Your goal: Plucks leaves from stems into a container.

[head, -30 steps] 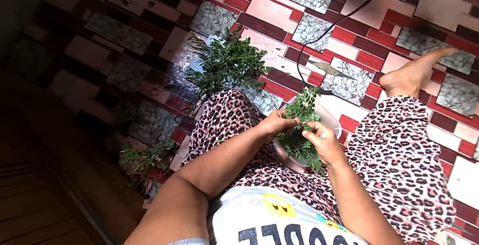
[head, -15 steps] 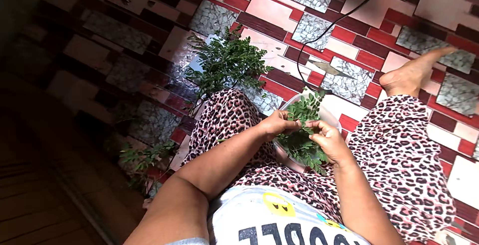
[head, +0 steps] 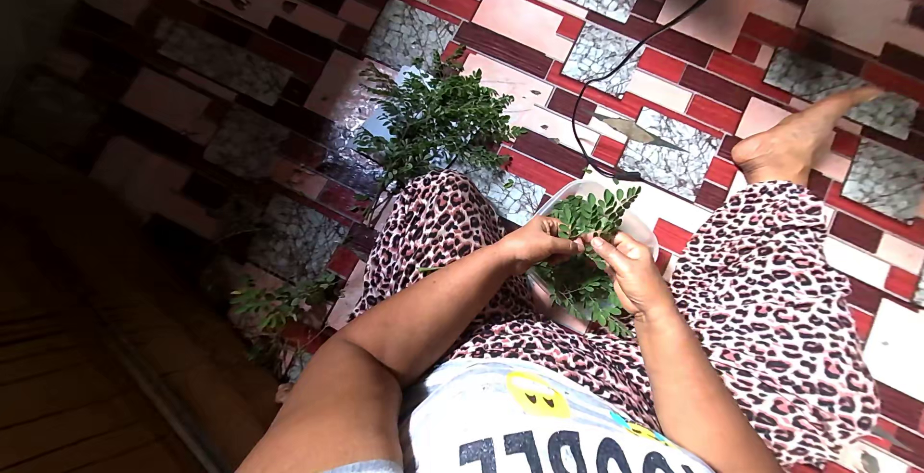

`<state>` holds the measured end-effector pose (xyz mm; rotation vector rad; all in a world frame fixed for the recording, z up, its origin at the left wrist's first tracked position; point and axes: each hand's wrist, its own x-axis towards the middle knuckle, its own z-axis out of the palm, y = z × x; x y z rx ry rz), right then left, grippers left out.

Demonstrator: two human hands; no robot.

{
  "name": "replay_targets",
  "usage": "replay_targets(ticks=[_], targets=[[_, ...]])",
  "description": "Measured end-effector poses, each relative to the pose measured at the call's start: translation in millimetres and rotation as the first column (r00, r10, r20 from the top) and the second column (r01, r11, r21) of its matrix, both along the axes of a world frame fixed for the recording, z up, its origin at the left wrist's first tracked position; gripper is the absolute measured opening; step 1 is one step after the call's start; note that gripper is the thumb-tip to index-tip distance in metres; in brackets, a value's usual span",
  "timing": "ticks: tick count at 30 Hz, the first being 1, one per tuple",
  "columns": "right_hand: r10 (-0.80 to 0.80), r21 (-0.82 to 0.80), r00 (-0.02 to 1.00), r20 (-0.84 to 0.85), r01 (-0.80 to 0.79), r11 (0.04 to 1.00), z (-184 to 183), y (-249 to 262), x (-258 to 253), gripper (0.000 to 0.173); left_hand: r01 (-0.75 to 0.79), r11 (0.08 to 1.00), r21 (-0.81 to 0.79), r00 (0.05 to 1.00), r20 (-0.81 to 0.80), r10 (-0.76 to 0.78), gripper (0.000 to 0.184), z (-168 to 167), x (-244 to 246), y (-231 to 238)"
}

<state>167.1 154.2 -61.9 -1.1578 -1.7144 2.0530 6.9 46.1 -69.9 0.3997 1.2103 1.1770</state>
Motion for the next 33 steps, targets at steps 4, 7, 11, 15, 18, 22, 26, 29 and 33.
replay_targets(ticks=[4,7,11,15,18,22,26,29,33], targets=[[-0.015,0.017,0.998,-0.058,0.016,1.000,-1.8,-4.6,-1.0,0.012,-0.011,1.000,-0.003,1.000,-0.011,0.011,0.006,1.0,1.2,-0.6],[-0.036,0.068,0.995,-0.090,0.042,0.997,-4.0,-5.9,-2.0,0.012,-0.008,1.000,0.009,1.000,-0.024,0.008,0.007,1.6,0.8,-0.4],[-0.043,0.128,0.998,-0.051,0.049,0.991,-5.0,4.1,1.6,0.010,-0.024,1.000,0.000,0.999,-0.026,0.024,0.008,6.9,-0.1,-1.5],[0.030,0.192,0.999,0.021,-0.033,0.981,-4.5,10.0,7.1,0.021,-0.022,1.000,0.004,0.999,-0.023,0.023,0.008,5.7,0.0,-1.9],[-0.002,0.184,0.999,-0.036,0.009,0.983,-6.2,8.9,7.2,0.011,-0.023,1.000,0.006,1.000,-0.019,0.023,0.006,4.5,0.2,-1.6],[0.024,0.056,0.999,-0.021,-0.023,0.998,1.5,8.9,5.9,0.015,-0.023,1.000,0.012,0.999,-0.023,0.024,0.008,4.5,-0.3,-1.6],[0.086,0.049,0.996,-0.018,-0.085,0.995,-1.1,7.1,8.0,0.010,-0.020,1.000,0.021,1.000,-0.017,0.020,0.010,3.1,0.1,-2.1],[0.069,0.087,0.996,-0.056,-0.064,0.994,-1.7,5.3,7.2,0.013,-0.016,1.000,0.005,1.000,-0.018,0.016,0.009,5.2,-0.4,-2.5],[0.064,0.167,0.994,-0.085,-0.049,0.985,-3.2,5.3,6.6,0.012,-0.023,0.999,0.025,0.999,-0.024,0.024,0.009,6.7,-0.5,-2.9]])
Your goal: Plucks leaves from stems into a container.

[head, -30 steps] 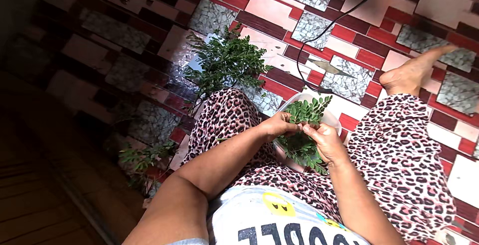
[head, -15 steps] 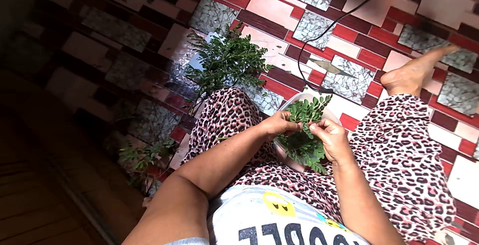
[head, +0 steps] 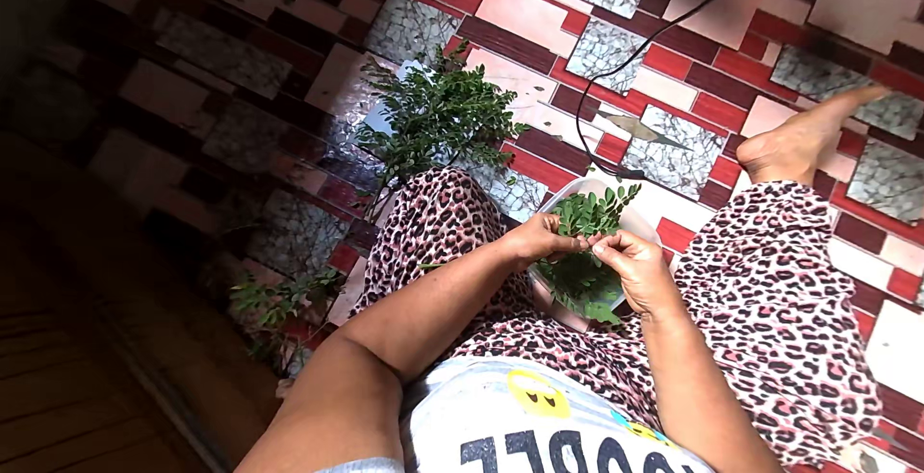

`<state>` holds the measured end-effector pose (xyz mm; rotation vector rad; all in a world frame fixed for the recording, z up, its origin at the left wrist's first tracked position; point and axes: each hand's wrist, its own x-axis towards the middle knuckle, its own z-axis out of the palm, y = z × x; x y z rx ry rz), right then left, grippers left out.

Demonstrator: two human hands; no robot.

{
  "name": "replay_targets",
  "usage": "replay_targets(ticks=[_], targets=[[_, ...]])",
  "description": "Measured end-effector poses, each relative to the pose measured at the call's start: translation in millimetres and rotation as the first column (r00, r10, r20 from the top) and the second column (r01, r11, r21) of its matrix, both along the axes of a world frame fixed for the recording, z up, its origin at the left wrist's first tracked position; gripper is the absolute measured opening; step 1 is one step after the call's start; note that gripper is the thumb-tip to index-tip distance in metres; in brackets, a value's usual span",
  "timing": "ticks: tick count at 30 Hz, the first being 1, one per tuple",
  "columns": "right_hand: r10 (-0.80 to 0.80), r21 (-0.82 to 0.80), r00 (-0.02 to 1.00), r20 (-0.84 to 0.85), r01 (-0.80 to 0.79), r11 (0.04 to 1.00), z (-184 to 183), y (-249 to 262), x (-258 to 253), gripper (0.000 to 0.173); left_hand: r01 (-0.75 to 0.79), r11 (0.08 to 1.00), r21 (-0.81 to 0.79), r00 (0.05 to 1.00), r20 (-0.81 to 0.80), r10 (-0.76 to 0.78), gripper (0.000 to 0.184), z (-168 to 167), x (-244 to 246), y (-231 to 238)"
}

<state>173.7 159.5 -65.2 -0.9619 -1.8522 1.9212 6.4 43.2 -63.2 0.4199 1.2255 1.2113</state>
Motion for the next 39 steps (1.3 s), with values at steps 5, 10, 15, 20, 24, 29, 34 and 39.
replay_targets(ticks=[5,10,15,20,24,29,34,39], targets=[[-0.069,0.092,0.997,-0.032,0.072,0.993,-0.2,-4.8,-0.5,0.014,0.008,1.000,0.011,0.999,-0.032,-0.008,0.006,-0.6,0.1,0.0],[-0.006,0.158,1.000,0.027,0.002,0.987,-0.3,3.8,4.0,0.013,-0.003,1.000,-0.013,0.999,-0.041,0.002,0.007,-2.2,-1.3,-2.1],[0.039,0.075,0.987,0.155,-0.051,0.996,1.5,4.0,3.5,0.029,0.002,1.000,-0.009,0.999,-0.040,-0.002,0.007,-0.5,-0.6,-1.1],[0.023,-0.052,0.995,0.102,-0.018,0.999,4.1,4.2,3.1,0.020,0.001,1.000,0.004,0.999,-0.041,-0.001,0.005,-2.9,-0.6,-1.4],[-0.007,-0.073,1.000,0.030,0.009,0.997,2.2,1.2,2.4,0.009,-0.005,1.000,0.000,1.000,-0.028,0.005,0.008,-0.6,0.0,-1.1],[-0.071,0.040,0.997,-0.043,0.073,0.997,-1.8,-3.5,-1.1,0.012,-0.005,1.000,-0.002,1.000,-0.030,0.005,0.007,-1.3,-0.5,-0.4],[-0.070,0.161,0.992,-0.102,0.086,0.983,-5.6,-4.9,-1.5,0.011,-0.010,1.000,-0.007,0.999,-0.031,0.009,0.007,-2.8,-0.6,-0.8],[-0.109,0.184,0.985,-0.131,0.132,0.974,-5.5,-4.1,-0.6,0.012,-0.024,1.000,-0.010,0.999,-0.037,0.024,0.006,-4.5,-0.6,-2.2]])
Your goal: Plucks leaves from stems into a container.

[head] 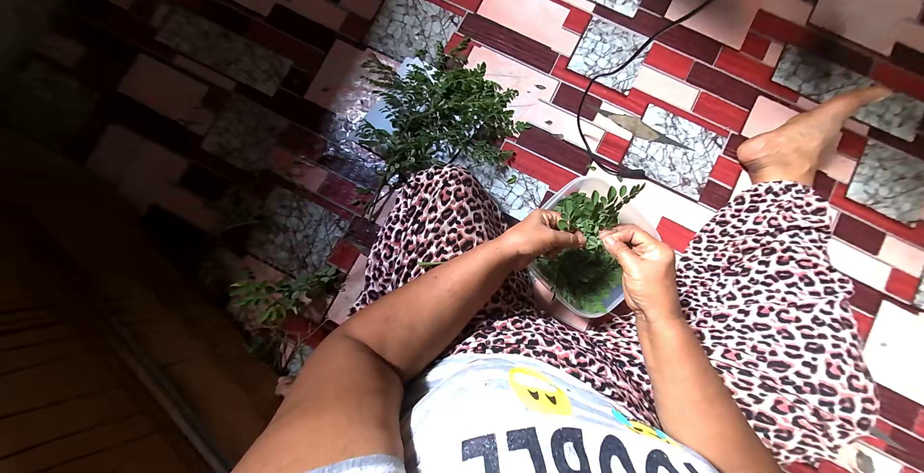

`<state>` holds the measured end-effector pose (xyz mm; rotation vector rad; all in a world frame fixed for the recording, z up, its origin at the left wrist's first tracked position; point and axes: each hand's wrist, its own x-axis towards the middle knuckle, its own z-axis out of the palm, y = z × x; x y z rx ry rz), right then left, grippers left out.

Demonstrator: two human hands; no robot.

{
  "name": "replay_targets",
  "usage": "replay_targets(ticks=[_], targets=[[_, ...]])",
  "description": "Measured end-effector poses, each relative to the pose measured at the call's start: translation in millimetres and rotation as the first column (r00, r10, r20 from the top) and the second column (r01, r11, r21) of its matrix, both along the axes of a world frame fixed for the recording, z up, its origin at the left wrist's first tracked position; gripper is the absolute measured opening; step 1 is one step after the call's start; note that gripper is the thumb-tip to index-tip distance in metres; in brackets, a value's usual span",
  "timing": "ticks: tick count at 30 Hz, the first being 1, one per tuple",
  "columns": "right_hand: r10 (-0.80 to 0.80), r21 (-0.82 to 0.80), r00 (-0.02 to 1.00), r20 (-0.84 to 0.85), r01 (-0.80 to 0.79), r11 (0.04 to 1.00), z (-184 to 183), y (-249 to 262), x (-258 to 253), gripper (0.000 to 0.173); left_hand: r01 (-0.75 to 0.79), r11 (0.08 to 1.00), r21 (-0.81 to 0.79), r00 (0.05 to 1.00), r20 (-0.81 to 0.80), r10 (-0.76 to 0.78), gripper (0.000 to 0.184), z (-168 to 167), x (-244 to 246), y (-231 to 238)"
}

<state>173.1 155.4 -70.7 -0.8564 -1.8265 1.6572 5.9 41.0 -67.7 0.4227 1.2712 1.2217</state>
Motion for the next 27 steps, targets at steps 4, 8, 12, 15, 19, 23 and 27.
replay_targets(ticks=[4,8,12,15,19,23,27], targets=[[-0.003,-0.043,0.999,0.047,0.005,0.999,1.9,7.5,3.6,0.017,-0.004,1.000,-0.007,1.000,-0.007,0.004,0.006,0.7,-0.8,-0.5],[0.019,-0.084,0.996,0.092,-0.011,0.996,1.1,6.8,3.3,0.016,-0.006,1.000,-0.008,1.000,-0.002,0.006,0.008,-1.0,-0.4,-0.1],[-0.011,-0.130,0.998,0.067,0.020,0.991,2.7,5.8,1.1,0.013,-0.019,1.000,-0.018,1.000,0.024,0.019,0.008,-1.1,0.0,1.4],[-0.079,-0.030,0.995,0.052,0.081,0.996,-0.2,5.4,1.8,0.031,0.028,1.000,0.000,0.997,0.075,-0.028,0.010,-4.8,-1.2,4.8],[-0.022,0.496,0.990,-0.139,0.089,0.864,2.8,5.9,-4.8,0.022,0.130,0.991,0.033,0.989,0.063,-0.132,0.013,-10.2,-7.3,6.6],[0.100,0.571,0.994,0.036,-0.102,0.814,2.2,0.5,-10.5,0.027,0.178,0.983,0.040,0.984,-0.031,-0.176,0.008,-0.8,-2.8,2.0],[-0.008,0.471,0.993,0.119,-0.049,0.881,-5.0,-8.9,-8.7,0.018,0.084,0.994,0.075,0.990,-0.117,-0.075,0.008,5.7,-0.1,-6.4]])
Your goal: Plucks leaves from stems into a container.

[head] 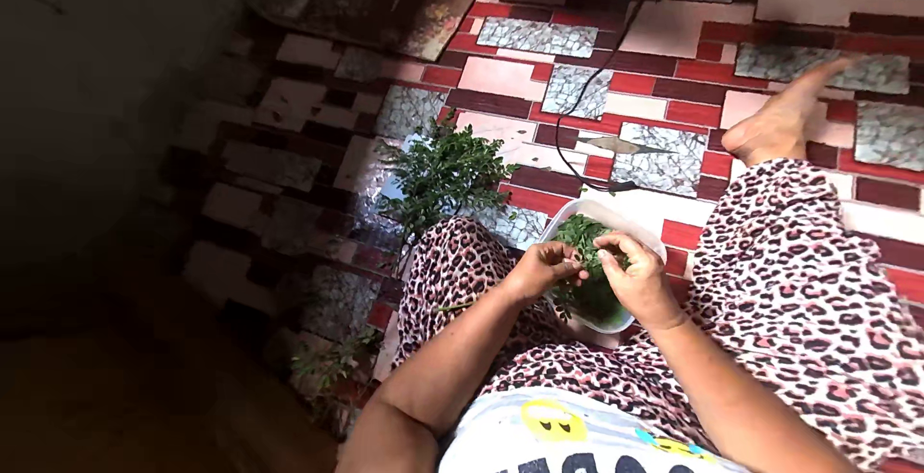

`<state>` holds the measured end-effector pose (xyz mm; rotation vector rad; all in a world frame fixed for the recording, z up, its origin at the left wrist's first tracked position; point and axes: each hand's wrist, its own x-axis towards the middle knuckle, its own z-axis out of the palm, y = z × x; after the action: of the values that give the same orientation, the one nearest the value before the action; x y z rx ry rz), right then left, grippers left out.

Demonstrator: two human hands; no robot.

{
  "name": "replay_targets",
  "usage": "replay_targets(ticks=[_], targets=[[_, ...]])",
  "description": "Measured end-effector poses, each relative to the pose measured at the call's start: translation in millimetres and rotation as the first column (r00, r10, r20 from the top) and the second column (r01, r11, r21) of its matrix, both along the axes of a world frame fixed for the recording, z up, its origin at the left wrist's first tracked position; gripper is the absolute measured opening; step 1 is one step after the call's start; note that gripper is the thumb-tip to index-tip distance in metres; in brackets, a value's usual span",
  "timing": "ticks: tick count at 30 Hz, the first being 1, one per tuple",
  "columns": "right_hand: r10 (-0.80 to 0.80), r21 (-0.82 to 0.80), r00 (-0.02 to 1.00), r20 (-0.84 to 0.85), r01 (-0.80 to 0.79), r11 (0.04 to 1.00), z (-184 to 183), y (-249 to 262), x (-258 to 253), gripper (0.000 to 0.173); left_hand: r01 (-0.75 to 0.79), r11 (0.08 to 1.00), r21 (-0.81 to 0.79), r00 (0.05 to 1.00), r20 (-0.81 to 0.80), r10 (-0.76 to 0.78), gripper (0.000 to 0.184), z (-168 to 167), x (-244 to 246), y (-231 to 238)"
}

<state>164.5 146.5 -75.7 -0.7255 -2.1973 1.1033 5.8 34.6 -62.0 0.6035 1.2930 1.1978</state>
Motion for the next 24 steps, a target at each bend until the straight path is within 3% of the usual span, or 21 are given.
replay_targets(ticks=[5,8,11,16,24], targets=[[0.075,-0.395,0.995,0.067,-0.042,0.918,11.7,-2.3,0.9,0.012,-0.116,0.993,0.009,0.993,-0.006,0.116,0.007,3.9,1.9,-14.3],[0.164,-0.591,0.983,0.084,-0.083,0.802,19.4,-1.0,-0.9,0.015,-0.177,0.984,-0.027,0.984,-0.011,0.177,0.007,8.8,7.3,-21.4],[0.176,-0.742,0.984,0.024,-0.101,0.663,22.7,1.0,-0.2,0.015,-0.243,0.967,-0.081,0.964,0.090,0.250,0.007,8.5,11.6,-21.1],[0.157,-0.838,0.986,-0.049,-0.126,0.531,14.6,4.3,1.0,0.008,-0.235,0.964,-0.126,0.953,0.164,0.254,0.010,-5.2,9.9,-14.1],[0.093,-0.832,0.996,-0.003,-0.054,0.553,3.3,-0.9,-6.4,0.007,-0.173,0.977,-0.125,0.966,0.172,0.193,0.010,-11.2,6.8,-7.8]])
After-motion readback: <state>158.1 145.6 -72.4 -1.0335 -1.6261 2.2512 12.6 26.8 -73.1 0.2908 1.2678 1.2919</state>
